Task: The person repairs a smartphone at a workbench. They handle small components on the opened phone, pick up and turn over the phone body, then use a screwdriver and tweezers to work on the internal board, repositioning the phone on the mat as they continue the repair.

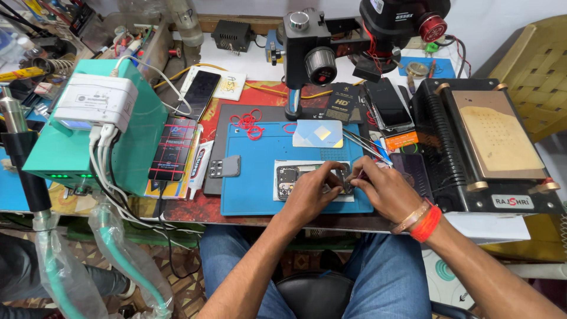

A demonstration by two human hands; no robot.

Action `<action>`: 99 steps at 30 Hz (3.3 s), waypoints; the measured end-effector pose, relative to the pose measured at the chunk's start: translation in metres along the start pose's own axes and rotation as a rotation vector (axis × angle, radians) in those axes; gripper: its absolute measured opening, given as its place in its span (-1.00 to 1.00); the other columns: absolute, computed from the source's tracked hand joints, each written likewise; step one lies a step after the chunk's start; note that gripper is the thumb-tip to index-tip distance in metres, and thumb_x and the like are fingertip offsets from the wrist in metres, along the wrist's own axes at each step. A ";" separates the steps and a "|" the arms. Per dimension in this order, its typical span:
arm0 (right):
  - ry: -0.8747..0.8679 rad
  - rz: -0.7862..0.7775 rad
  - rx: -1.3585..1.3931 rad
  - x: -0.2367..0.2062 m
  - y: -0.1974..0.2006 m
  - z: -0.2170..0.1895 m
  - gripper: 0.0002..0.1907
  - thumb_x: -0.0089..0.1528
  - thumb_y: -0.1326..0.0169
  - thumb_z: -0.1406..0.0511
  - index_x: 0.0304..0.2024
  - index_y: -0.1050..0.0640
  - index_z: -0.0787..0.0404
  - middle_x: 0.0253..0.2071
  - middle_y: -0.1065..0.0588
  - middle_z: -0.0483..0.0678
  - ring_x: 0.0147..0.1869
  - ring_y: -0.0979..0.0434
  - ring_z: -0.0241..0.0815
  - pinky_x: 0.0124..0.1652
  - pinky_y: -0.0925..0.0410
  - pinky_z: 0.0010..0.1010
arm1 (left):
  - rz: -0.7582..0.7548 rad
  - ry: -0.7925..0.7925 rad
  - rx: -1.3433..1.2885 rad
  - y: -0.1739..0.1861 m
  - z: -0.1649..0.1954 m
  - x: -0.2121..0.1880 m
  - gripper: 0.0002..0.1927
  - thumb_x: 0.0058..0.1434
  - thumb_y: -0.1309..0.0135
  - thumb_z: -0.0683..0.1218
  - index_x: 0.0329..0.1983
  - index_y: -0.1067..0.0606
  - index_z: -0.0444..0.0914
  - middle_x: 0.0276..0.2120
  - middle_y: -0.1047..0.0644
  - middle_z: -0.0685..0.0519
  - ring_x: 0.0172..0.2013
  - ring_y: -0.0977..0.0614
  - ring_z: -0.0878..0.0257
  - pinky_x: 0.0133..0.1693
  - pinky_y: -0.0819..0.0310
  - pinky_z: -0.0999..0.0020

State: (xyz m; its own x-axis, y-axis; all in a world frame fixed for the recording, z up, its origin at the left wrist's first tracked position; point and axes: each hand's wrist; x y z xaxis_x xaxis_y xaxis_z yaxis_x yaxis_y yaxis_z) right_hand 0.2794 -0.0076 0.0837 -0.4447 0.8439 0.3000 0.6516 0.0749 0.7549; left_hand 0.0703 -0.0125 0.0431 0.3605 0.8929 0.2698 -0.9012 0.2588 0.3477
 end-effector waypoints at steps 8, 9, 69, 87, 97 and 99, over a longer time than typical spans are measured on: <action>-0.116 0.089 -0.050 -0.005 0.004 0.002 -0.71 0.22 -0.22 0.29 -0.10 -0.43 0.24 -0.29 -0.63 0.10 -0.18 -0.70 0.08 -0.27 -0.51 -0.21 | -0.016 0.017 0.035 0.000 0.004 0.000 -0.51 0.15 -0.19 -0.26 0.17 -0.41 -0.20 -0.32 -0.65 -0.06 -0.21 -0.70 0.01 -0.17 -0.53 0.15; -0.143 0.118 0.027 -0.005 0.006 0.002 -0.71 0.24 -0.20 0.31 -0.08 -0.40 0.26 -0.27 -0.65 0.08 -0.16 -0.72 0.01 -0.24 -0.53 -0.25 | -0.021 0.038 0.045 0.000 0.005 0.001 -0.50 0.15 -0.19 -0.25 0.18 -0.42 -0.19 -0.32 -0.65 -0.05 -0.21 -0.70 0.02 -0.17 -0.53 0.15; -0.008 -0.067 0.000 0.025 0.014 0.014 -0.77 0.26 -0.09 0.43 -0.04 -0.40 0.26 -0.20 -0.60 0.08 -0.07 -0.67 0.11 -0.18 -0.50 -0.19 | 0.110 -0.129 0.344 -0.024 -0.020 0.034 -0.55 0.13 -0.21 -0.22 0.10 -0.41 -0.20 -0.36 -0.68 0.04 -0.19 -0.65 0.06 0.12 -0.29 0.08; -0.062 -0.031 -0.045 0.028 0.014 0.019 -0.67 0.23 -0.15 0.33 -0.01 -0.39 0.27 -0.16 -0.59 0.15 -0.10 -0.67 0.12 -0.19 -0.47 -0.18 | 0.140 -0.113 0.293 -0.015 -0.015 0.030 -0.55 0.15 -0.18 -0.22 0.13 -0.45 -0.18 -0.31 -0.67 0.04 -0.17 -0.63 0.05 0.07 -0.28 0.10; 0.146 0.035 -0.033 0.033 0.014 0.022 -0.72 0.21 -0.13 0.38 -0.06 -0.39 0.30 -0.09 -0.59 0.20 -0.12 -0.61 0.24 -0.24 -0.42 -0.12 | 0.188 -0.109 0.335 -0.002 -0.014 0.027 -0.63 0.17 -0.20 -0.20 0.06 -0.49 -0.18 -0.31 -0.66 0.08 -0.15 -0.62 0.08 0.06 -0.28 0.11; -0.016 -0.016 -0.028 0.034 0.013 0.022 -0.76 0.25 -0.13 0.35 -0.09 -0.40 0.28 -0.25 -0.59 0.14 -0.17 -0.64 0.17 -0.26 -0.44 -0.14 | 0.188 -0.121 0.330 -0.003 -0.013 0.026 -0.62 0.17 -0.19 -0.21 0.07 -0.49 -0.18 -0.31 -0.66 0.08 -0.15 -0.62 0.09 0.06 -0.28 0.11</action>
State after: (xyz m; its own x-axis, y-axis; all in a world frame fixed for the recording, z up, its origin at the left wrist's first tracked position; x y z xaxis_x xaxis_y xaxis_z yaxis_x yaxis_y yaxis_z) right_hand 0.2863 0.0337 0.0906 -0.4451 0.8510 0.2789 0.6268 0.0736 0.7757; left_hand 0.0792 0.0145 0.0378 0.2404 0.8584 0.4532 -0.8357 -0.0545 0.5464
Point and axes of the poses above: each hand's wrist, its own x-axis towards the middle knuckle, its own y-axis out of the back of the hand, z = x × y
